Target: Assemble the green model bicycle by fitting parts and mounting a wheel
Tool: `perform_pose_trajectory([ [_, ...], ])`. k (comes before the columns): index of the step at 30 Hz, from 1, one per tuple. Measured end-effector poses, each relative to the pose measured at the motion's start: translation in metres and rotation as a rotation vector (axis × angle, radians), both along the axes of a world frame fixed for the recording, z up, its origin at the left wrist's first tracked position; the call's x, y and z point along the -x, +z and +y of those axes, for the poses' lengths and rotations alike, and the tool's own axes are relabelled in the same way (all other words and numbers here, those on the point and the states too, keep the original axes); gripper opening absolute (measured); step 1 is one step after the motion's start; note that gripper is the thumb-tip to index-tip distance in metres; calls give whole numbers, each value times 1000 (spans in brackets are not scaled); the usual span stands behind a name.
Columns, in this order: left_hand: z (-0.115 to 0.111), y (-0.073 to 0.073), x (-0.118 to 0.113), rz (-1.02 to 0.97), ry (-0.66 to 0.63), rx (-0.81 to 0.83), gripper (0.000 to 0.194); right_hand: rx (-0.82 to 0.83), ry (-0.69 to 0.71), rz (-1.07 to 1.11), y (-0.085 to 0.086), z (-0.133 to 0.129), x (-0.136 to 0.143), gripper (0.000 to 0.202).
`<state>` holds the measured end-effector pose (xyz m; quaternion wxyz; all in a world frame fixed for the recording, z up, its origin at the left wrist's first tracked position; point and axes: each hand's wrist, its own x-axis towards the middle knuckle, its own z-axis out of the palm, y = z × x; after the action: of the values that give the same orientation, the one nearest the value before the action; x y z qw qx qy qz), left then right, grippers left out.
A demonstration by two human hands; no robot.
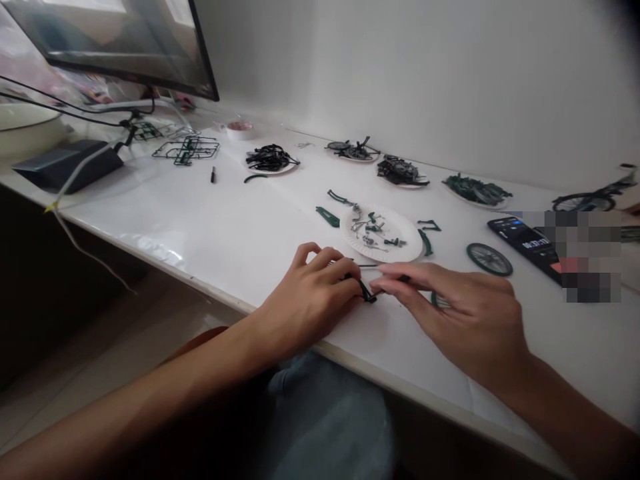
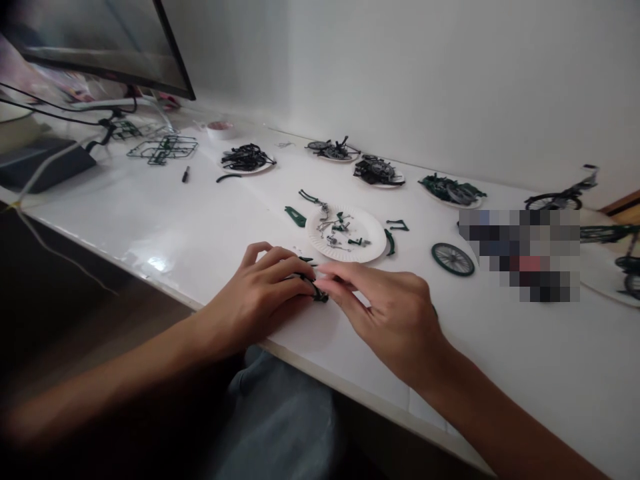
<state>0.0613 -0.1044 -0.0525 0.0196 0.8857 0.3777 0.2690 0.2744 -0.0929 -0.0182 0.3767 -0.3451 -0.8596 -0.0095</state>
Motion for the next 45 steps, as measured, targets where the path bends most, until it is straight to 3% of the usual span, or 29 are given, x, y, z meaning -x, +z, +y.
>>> perform_pose_trajectory([
  [3, 0, 0, -1, 4, 9, -3, 21, 85, 82, -4, -1, 2, -2, 27],
  [7, 0, -1, -1, 8, 11, -10, 20, 155, 87, -3, 2, 2, -3, 20],
  [12, 0, 2, 0, 20, 8, -2, 22, 11, -56, -60, 4, -1, -1, 11],
  [17, -1, 4, 1, 33, 1, 0, 23, -71, -27, -41, 2, -6, 2, 4],
  [27, -1, 3, 0, 32, 4, -10, 22, 201, 21, -33, 3, 2, -2, 11],
  [36, 0, 5, -1, 56, 11, 0, 27, -86, -19, -32, 1, -8, 7, 9],
  [42, 0, 5, 1, 46, -5, -16, 25, -11, -10, 2, -4, -3, 6, 5],
  [45, 0, 3, 1, 50, -8, -25, 23, 79, 4, -26, -5, 0, 1, 15],
])
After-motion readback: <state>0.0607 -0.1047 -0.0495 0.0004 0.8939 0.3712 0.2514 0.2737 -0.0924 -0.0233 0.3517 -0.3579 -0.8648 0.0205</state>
